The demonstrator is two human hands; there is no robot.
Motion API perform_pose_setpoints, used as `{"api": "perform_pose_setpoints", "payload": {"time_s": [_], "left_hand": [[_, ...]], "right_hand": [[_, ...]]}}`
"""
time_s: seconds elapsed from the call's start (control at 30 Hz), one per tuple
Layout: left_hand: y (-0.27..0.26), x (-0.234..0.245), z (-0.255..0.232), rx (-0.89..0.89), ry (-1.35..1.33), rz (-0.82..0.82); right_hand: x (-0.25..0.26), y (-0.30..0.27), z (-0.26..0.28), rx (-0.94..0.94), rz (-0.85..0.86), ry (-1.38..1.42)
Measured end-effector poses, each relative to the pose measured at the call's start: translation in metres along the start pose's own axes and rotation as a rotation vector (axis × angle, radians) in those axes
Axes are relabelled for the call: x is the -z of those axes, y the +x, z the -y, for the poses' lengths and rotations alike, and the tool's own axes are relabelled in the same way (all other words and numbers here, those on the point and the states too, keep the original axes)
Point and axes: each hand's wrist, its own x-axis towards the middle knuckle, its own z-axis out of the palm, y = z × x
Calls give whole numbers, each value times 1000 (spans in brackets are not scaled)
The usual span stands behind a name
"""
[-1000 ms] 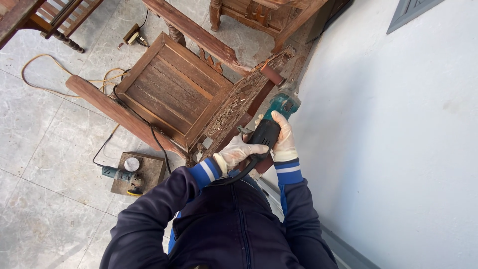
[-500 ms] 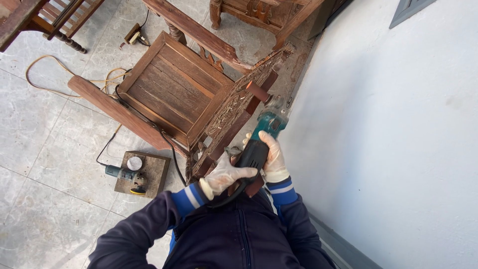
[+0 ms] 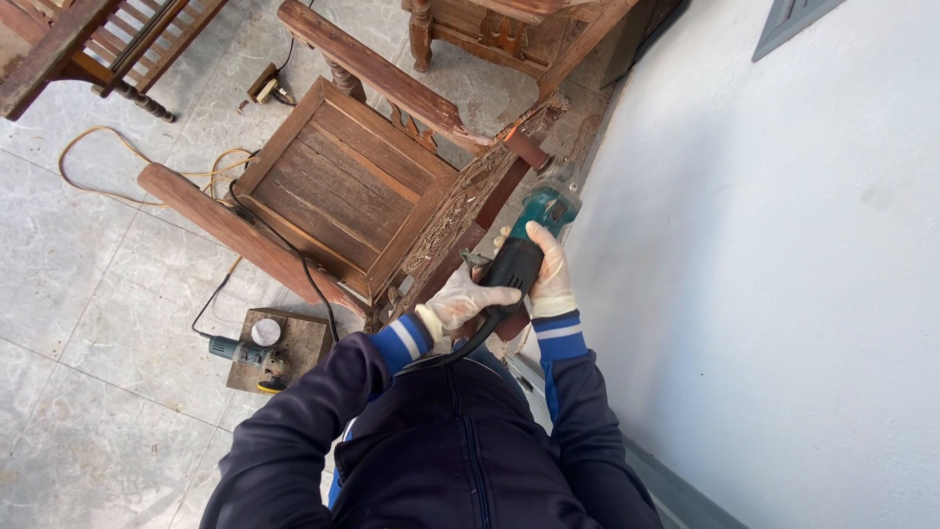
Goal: Use an angle grinder with a sanding attachment to sand the details of an old wooden chair.
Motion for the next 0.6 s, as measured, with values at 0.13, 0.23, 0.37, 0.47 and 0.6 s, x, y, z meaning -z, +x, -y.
{"api": "perform_pose_setpoints", "payload": {"time_s": [0.13,0.23,0.37,0.47,0.6], "left_hand": [[6,3,-6,39,90,53],[-8,-2,-8,86,7,31],[-46,-5,-4,62,-25,-74],[-69,3,10,50,-36,-84],[-101,6,12,28,-135,-32]], "right_hand": [[-4,7,3,-5,-11,24],[-8,-5,1,7,-29,8],[-13,-32,-14,-57,-34,-32],[-23,-52,-28,-114,-43,-46],[-41,-79,-41,-163,-86,-30]]}}
